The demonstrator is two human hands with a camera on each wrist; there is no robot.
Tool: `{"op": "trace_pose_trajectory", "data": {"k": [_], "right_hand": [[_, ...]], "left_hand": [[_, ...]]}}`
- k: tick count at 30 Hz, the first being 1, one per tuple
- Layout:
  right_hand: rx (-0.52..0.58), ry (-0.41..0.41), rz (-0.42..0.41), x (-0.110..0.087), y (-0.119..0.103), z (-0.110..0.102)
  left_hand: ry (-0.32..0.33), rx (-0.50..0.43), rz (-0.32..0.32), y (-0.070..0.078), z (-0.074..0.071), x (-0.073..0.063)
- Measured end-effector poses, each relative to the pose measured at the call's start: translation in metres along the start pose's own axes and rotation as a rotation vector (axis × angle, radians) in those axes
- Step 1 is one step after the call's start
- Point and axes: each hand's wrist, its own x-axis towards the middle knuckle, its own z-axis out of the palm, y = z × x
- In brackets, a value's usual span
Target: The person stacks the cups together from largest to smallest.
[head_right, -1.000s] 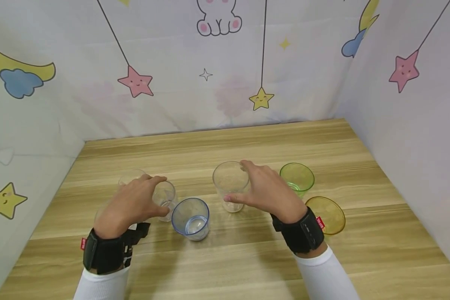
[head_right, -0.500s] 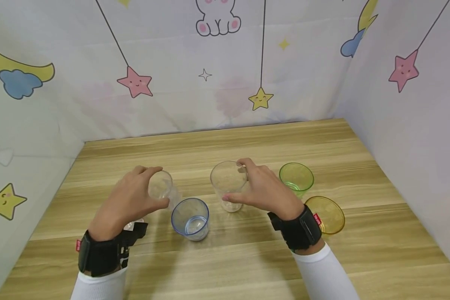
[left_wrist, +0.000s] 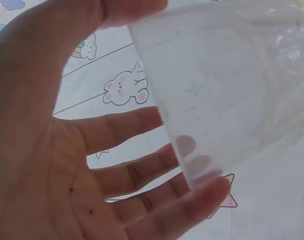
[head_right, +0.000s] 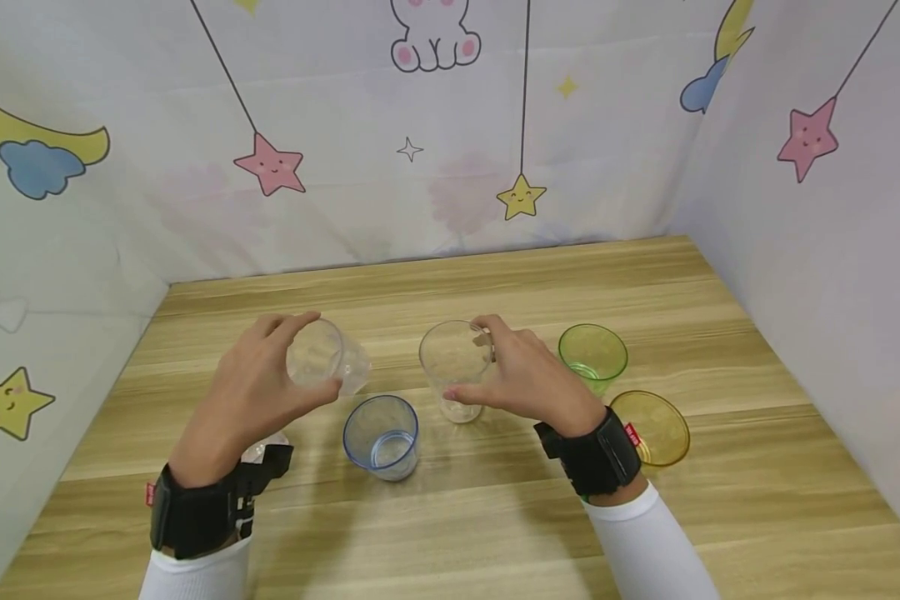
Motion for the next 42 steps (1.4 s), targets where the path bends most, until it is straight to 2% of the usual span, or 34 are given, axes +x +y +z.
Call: {"op": "trace_pose_trajectory", "data": {"k": [13, 21, 32, 42], "right_hand": [[-0.002, -0.001, 0.004, 0.002, 0.003, 0.001], [-0.002, -0.009, 0.004, 0.003, 0.004, 0.003], [0.001, -0.025, 0.008, 0.003, 0.004, 0.003], [0.015, -0.020, -0.010, 0.004, 0.005, 0.002]], "left_hand": [[0.074, -0.132, 0.046, 0.007, -0.006, -0.001], [0.126, -0.179, 0.069, 0.009, -0.007, -0.001], [0.167, -0.381, 0.099, 0.013, -0.004, 0.000], [0.149, -0.531, 0.123, 0.021, 0.001, 0.001]]}}
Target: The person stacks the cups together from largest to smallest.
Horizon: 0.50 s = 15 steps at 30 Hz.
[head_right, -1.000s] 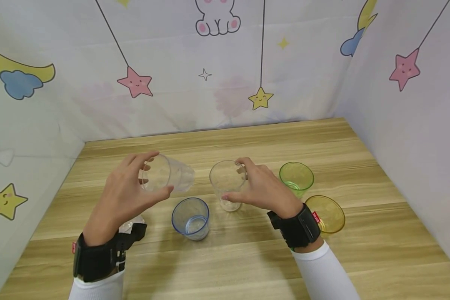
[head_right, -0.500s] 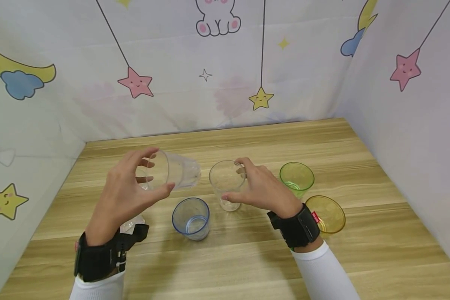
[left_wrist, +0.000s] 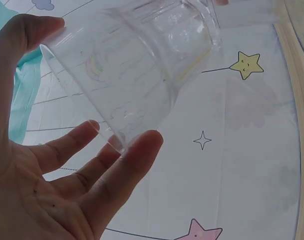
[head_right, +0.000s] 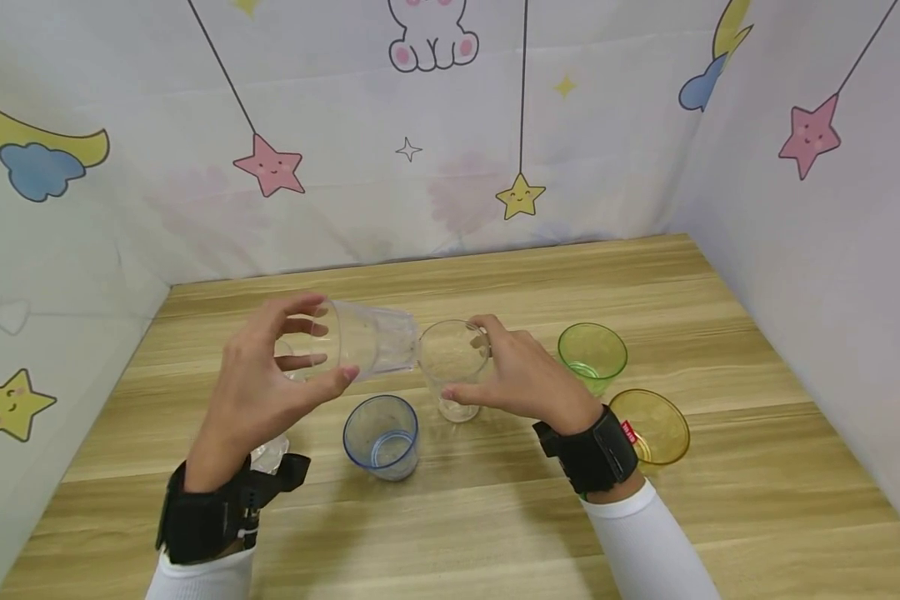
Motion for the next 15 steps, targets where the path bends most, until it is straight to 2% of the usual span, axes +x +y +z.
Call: {"op": "trace_pose_trajectory", "data": {"k": [8, 15], "right_hand": [[-0.001, 0.004, -0.009, 0.000, 0.001, 0.000], [0.003, 0.002, -0.005, 0.001, 0.002, 0.000]], "left_hand": [[-0.002, -0.106, 0.016, 0.005, 0.013, 0.001], [-0.007, -0.105, 0.021, 0.005, 0.020, 0.003]]}}
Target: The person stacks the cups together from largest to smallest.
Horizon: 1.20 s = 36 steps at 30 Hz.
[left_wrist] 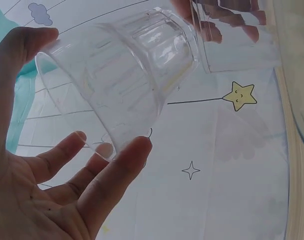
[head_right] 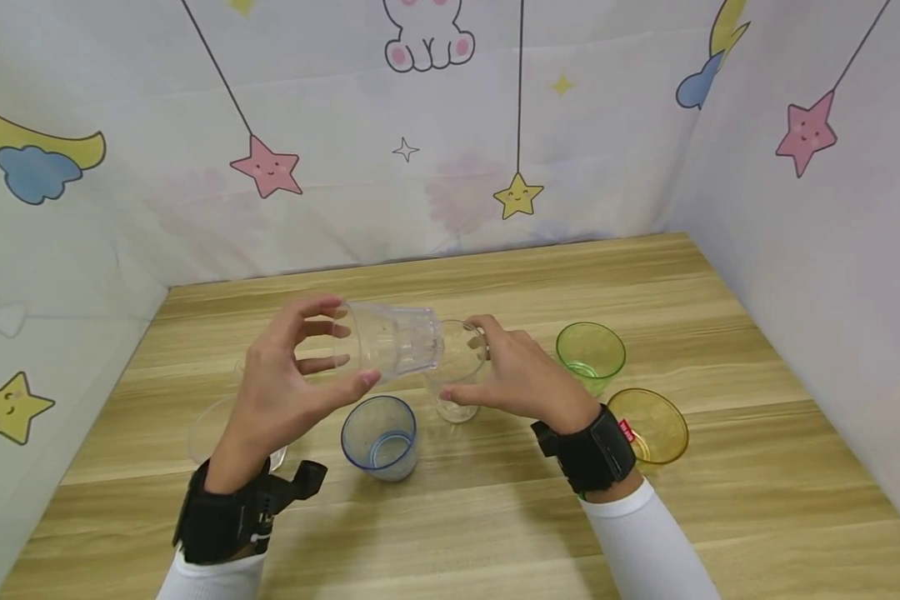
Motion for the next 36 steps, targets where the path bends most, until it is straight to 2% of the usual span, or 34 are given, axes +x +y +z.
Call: {"op": "trace_pose_trajectory", "data": {"k": [10, 23, 31, 36], "right_hand": [[0.005, 0.004, 0.000, 0.000, 0.000, 0.000], [0.038, -0.007, -0.010, -0.001, 0.000, 0.000], [0.012, -0.005, -0.030, -0.001, 0.000, 0.000], [0.011, 0.000, -0.034, 0.000, 0.001, -0.001]], "left_hand": [[0.002, 0.033, 0.025, 0.001, 0.004, 0.002], [0.044, 0.122, 0.199, 0.005, 0.018, 0.007], [0.072, 0.130, 0.229, 0.006, 0.027, 0.009], [0.068, 0.118, 0.251, 0.007, 0.037, 0.011]]}}
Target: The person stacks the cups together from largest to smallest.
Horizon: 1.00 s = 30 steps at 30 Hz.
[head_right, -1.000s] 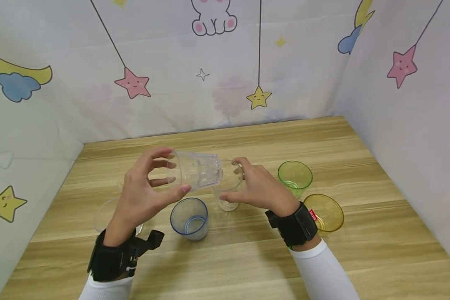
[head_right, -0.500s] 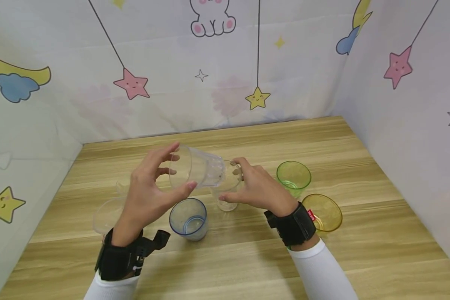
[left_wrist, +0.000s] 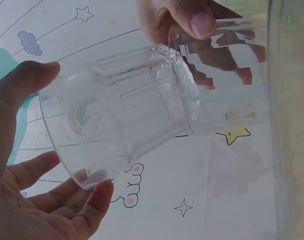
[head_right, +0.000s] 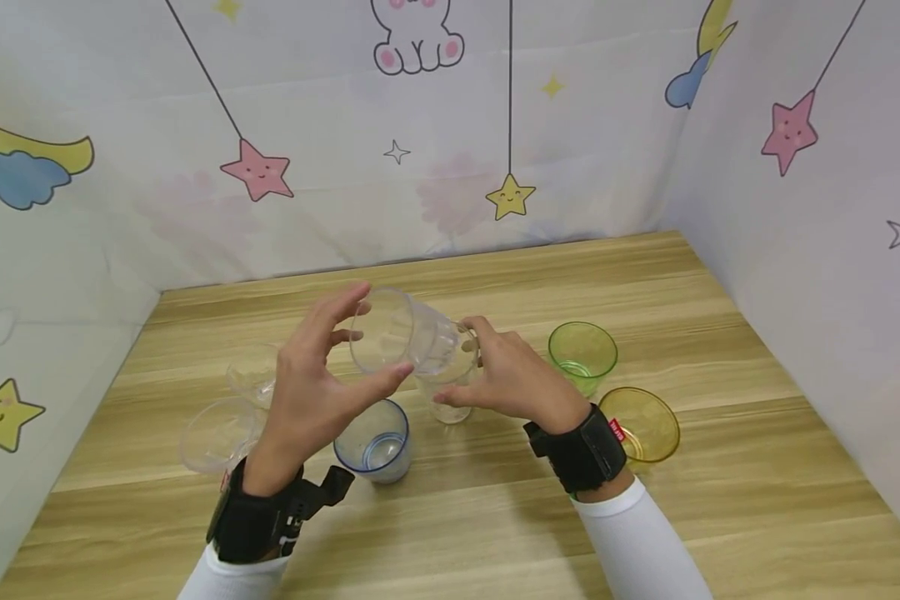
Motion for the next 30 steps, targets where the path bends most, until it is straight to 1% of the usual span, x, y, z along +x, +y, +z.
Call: {"op": "trace_pose_trajectory", "data": {"k": [5, 9, 15, 18, 21, 23, 28, 30], "right_hand": [[0.014, 0.007, -0.009, 0.000, -0.001, 0.002], [0.022, 0.013, -0.024, -0.001, -0.002, 0.003], [0.028, 0.014, -0.022, -0.001, -0.003, 0.003], [0.021, 0.018, -0.027, 0.000, -0.003, 0.004], [0.006, 0.026, -0.030, 0.000, -0.002, 0.004], [0.003, 0.027, -0.030, 0.000, -0.001, 0.004], [0.000, 0.025, -0.019, 0.001, -0.001, 0.003], [0.000, 0.024, -0.019, 0.001, -0.002, 0.003]], "left_hand": [[-0.013, -0.002, 0.018, 0.001, 0.011, -0.001], [-0.031, 0.008, 0.015, 0.001, 0.017, -0.003], [-0.041, 0.035, -0.009, 0.003, 0.020, -0.004], [-0.034, 0.050, -0.003, 0.004, 0.021, -0.004], [-0.043, 0.056, 0.004, 0.004, 0.021, -0.003], [-0.066, 0.061, -0.003, 0.004, 0.021, -0.003], [-0.146, 0.095, -0.055, 0.003, 0.021, -0.005], [-0.164, 0.108, -0.067, 0.003, 0.021, -0.005]]}}
